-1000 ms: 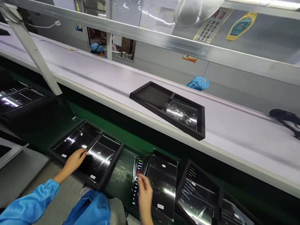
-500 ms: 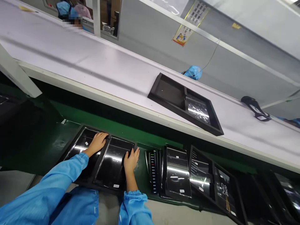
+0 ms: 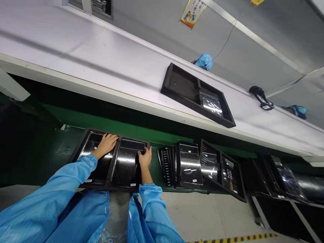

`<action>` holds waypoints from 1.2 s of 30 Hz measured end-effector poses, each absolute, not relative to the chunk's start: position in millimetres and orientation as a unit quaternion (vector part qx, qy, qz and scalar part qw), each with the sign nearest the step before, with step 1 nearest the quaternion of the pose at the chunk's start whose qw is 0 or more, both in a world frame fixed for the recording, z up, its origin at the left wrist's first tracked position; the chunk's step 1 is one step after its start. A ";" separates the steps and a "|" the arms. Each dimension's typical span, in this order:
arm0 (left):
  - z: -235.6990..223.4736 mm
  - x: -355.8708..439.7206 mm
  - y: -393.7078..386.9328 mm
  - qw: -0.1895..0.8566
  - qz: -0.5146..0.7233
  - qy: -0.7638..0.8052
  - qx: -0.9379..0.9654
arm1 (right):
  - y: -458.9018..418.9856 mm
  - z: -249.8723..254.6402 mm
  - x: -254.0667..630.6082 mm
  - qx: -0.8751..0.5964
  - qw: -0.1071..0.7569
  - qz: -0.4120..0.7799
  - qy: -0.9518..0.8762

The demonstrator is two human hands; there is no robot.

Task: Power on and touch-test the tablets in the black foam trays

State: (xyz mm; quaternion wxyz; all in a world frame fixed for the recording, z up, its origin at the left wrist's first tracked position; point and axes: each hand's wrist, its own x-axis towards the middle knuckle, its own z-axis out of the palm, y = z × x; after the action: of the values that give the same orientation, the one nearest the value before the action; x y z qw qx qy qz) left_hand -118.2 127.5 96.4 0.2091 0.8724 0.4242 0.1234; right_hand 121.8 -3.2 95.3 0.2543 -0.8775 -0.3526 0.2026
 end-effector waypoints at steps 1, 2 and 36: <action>95.9 -120.9 125.7 0.209 0.123 0.419 0.875 | -4.8 96.3 121.1 -0.876 0.257 0.205 -0.353; 96.1 -123.9 124.9 0.211 0.122 0.412 0.878 | -6.4 97.1 120.5 -0.874 0.260 0.208 -0.354; 125.7 -135.4 162.8 0.086 -0.049 0.204 0.974 | -10.3 73.5 120.0 -0.875 0.294 0.152 -0.354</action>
State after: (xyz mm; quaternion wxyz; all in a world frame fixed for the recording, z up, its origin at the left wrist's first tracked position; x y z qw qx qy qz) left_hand -135.4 162.8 125.7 0.0863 0.9739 0.2040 -0.0487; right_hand 120.0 -10.3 73.5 0.2938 -0.8747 -0.3542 0.1519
